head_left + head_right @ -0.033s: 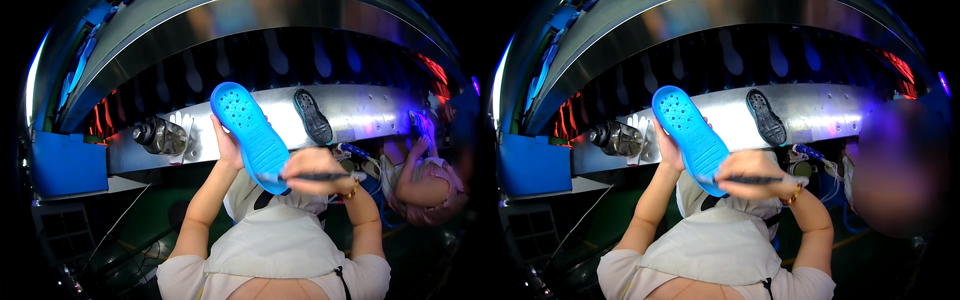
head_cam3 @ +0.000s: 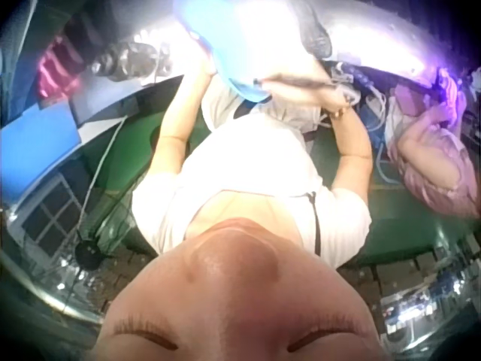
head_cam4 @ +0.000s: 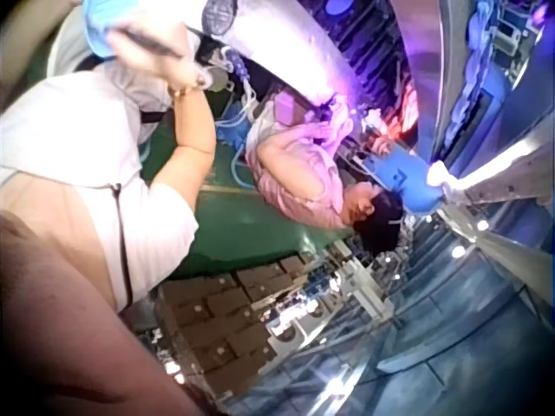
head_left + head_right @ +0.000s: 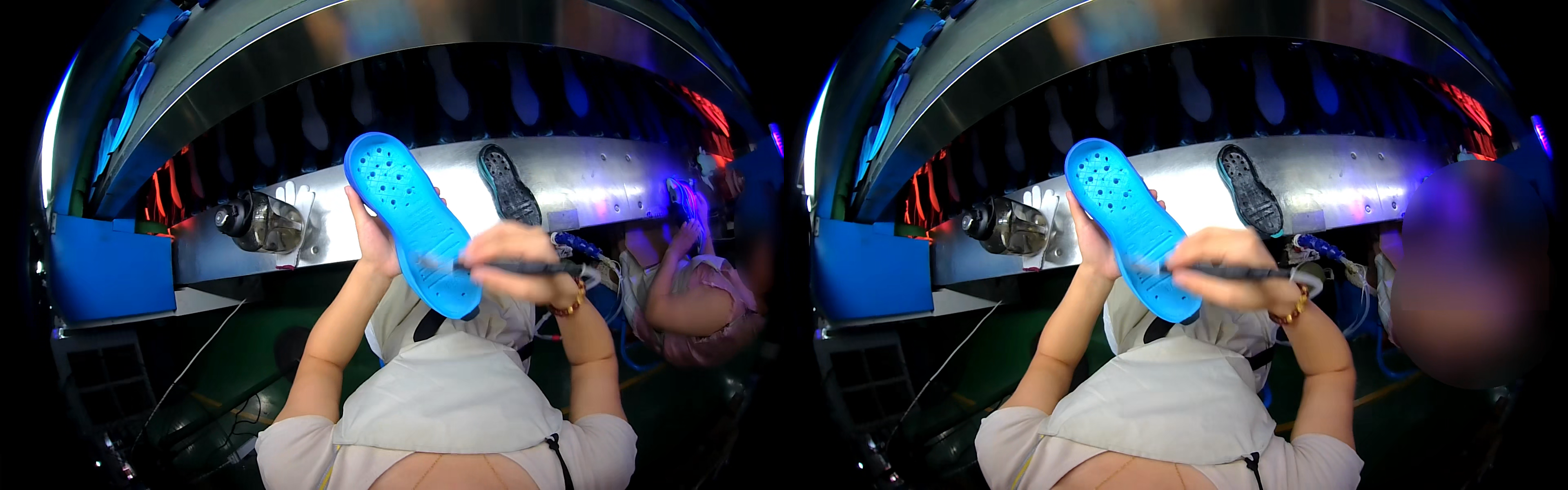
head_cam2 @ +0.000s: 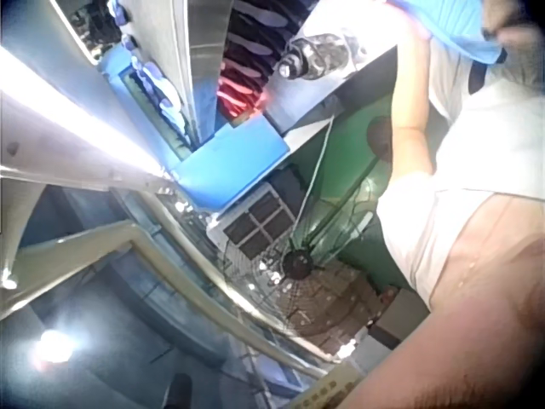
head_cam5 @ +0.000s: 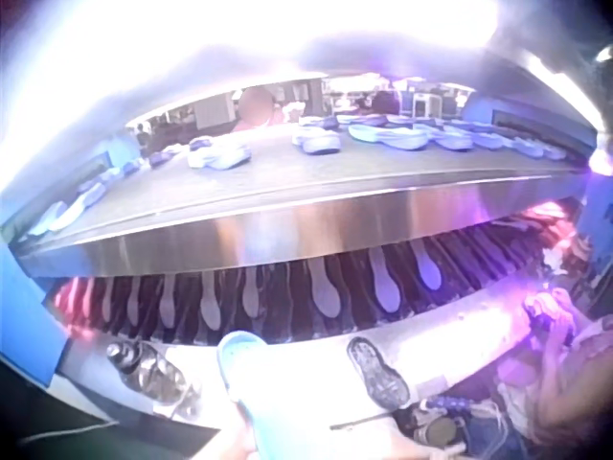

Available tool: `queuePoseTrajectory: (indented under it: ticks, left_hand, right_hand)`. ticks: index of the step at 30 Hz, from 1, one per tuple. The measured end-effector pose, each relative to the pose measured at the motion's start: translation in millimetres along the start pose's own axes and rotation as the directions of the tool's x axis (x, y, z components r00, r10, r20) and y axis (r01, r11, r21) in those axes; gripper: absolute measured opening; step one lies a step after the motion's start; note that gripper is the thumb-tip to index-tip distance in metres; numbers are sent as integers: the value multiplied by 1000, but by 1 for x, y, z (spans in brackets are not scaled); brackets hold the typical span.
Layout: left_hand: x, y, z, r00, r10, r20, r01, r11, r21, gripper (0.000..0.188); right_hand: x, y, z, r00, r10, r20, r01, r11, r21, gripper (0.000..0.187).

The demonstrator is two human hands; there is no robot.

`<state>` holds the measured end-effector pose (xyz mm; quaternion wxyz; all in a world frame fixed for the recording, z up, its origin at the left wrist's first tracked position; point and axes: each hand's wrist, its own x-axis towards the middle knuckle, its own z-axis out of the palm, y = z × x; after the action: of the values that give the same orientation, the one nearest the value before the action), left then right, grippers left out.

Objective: The person applies adhesive to blue shoe insoles using a brush, picking them up from a conveyor belt and placing them back after coating the underside.

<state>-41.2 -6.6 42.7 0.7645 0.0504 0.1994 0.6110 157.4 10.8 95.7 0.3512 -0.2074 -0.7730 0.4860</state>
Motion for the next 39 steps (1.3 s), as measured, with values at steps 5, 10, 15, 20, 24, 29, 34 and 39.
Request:
queuePoseTrajectory:
  ticks: [5, 10, 15, 20, 24, 29, 34, 39]
  left_hand:
    - [5, -4, 10, 996, 58, 71, -58, 998, 1, 88]
    - [-2, 17, 17, 988, 154, -2, -154, 987, 37, 87]
    - [0, 26, 20, 965, 262, -22, -259, 962, 91, 88]
    - [-2, 35, 23, 972, 228, 49, -229, 973, 21, 88]
    - [1, 40, 28, 965, 248, 81, -246, 969, -32, 87]
    - [-2, 44, 37, 957, 190, 220, -179, 981, -70, 86]
    - [-4, 37, 43, 973, 160, 169, -134, 978, -160, 83]
    - [-19, -12, 46, 945, 210, 252, -256, 953, 163, 75]
  right_hand:
    - [8, 7, 13, 989, -128, -80, 122, 990, -75, 17]
    - [-6, -3, -1, 1000, 15, 22, -18, 988, 152, 14]
    - [-12, -4, 9, 991, -35, 132, 29, 999, 45, 18]
    - [-24, 10, -9, 996, 93, 3, -85, 895, 438, 21]
    - [-23, 4, 3, 999, -1, 54, -2, 998, 59, 21]
    - [-26, 16, -4, 999, 53, -1, -43, 819, 573, 17]
    - [-24, 14, 11, 953, 280, -115, -109, 673, 732, 17]
    - [-25, 3, 41, 895, 310, -320, -5, 726, 688, 20]
